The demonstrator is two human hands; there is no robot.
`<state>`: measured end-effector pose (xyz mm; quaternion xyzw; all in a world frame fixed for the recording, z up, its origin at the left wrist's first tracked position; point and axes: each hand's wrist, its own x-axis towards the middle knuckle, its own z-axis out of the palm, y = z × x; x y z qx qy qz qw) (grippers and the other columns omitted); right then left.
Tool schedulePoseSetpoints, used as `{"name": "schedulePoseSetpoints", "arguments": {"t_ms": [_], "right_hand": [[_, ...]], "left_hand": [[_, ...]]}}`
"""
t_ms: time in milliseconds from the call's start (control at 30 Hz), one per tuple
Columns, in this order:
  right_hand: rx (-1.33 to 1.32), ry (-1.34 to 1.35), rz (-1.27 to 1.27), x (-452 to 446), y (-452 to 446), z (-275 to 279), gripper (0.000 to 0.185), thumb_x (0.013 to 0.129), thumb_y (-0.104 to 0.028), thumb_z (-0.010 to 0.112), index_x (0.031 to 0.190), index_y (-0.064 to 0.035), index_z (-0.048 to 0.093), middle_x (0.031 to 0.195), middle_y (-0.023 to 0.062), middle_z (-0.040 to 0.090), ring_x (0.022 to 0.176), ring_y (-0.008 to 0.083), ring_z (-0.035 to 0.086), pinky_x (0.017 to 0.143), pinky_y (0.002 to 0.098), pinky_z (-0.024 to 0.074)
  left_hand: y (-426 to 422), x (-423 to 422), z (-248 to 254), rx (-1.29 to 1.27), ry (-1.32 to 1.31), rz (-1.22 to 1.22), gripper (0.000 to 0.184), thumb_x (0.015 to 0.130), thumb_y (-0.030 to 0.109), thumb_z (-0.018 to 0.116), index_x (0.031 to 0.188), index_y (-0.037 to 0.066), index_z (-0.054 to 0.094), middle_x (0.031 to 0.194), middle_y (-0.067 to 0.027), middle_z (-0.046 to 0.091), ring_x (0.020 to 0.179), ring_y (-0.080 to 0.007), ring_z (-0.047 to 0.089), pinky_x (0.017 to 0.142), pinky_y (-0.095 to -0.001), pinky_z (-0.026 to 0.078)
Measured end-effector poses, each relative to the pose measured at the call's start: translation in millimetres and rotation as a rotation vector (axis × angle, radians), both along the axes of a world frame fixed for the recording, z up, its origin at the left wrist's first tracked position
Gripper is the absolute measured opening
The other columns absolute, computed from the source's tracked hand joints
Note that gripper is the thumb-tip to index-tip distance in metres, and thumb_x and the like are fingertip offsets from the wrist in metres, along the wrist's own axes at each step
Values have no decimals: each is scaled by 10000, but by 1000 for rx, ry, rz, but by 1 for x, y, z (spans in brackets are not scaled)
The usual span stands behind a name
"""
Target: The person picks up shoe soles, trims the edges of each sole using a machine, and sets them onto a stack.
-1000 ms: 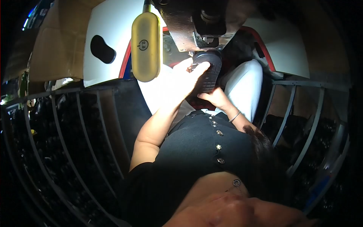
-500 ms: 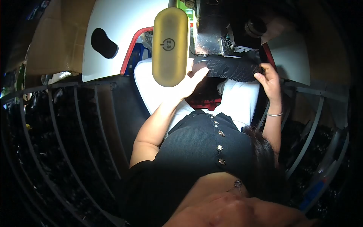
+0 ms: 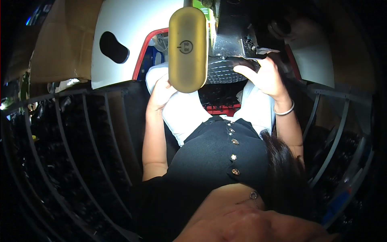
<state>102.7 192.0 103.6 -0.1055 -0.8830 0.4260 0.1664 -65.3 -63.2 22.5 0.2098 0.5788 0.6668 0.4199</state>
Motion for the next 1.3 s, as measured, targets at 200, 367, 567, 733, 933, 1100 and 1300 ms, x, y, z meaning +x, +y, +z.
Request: {"name": "schedulePoseSetpoints", "arguments": {"t_ms": [200, 367, 567, 733, 933, 1100, 1300], "right_hand": [[214, -126, 108, -25, -2, -16, 328, 781, -265, 712, 978, -7, 664, 849, 144, 678, 719, 153, 663, 661, 256, 512], [-178, 198, -71, -32, -13, -46, 269, 801, -214, 689, 937, 16, 654, 817, 100, 680, 722, 152, 641, 707, 269, 507], [-800, -171, 155, 39, -55, -176, 247, 823, -135, 672, 990, 25, 585, 883, 31, 633, 808, 123, 583, 735, 232, 470], [-861, -183, -91, 99, 15, -145, 192, 829, -70, 650, 989, -19, 558, 901, 4, 596, 795, 69, 565, 726, 220, 465], [-342, 23, -178, 96, 92, -59, 243, 848, -104, 639, 1052, 0, 560, 874, -8, 552, 779, 62, 499, 730, 203, 416], [-103, 64, -74, 57, 94, 3, 211, 841, -113, 646, 1010, 2, 592, 825, 17, 584, 765, 84, 539, 710, 210, 442], [-111, 76, -66, 29, 43, 13, 233, 806, -138, 691, 984, -7, 618, 797, 26, 602, 715, 99, 560, 680, 230, 467]], "left_hand": [[62, 3, 36, -195, 713, -260, 477, 733, 194, 743, 1137, 7, 571, 945, -108, 653, 870, -154, 601, 813, -284, 469], [103, 27, 45, -9, 658, -115, 439, 733, 179, 749, 1097, 1, 580, 974, -107, 646, 830, -144, 607, 758, -258, 483], [94, 56, 44, -143, 379, 143, 385, 749, 149, 724, 1076, 2, 585, 931, -91, 640, 816, -159, 607, 734, -262, 484], [90, 62, 26, -196, 314, 126, 141, 833, 143, 659, 896, 59, 565, 650, 12, 540, 528, -52, 456, 466, -207, 353], [88, 64, 15, -246, 503, 161, 182, 824, 198, 682, 812, 76, 547, 577, 43, 486, 465, -35, 401, 419, -203, 308], [71, 50, 25, -226, 543, 139, 209, 814, 223, 683, 898, 51, 597, 603, 38, 525, 502, -44, 427, 488, -209, 358], [30, 17, 18, -225, 553, 187, 204, 816, 72, 624, 995, -23, 602, 890, -59, 639, 841, -126, 600, 733, -253, 472]]}}
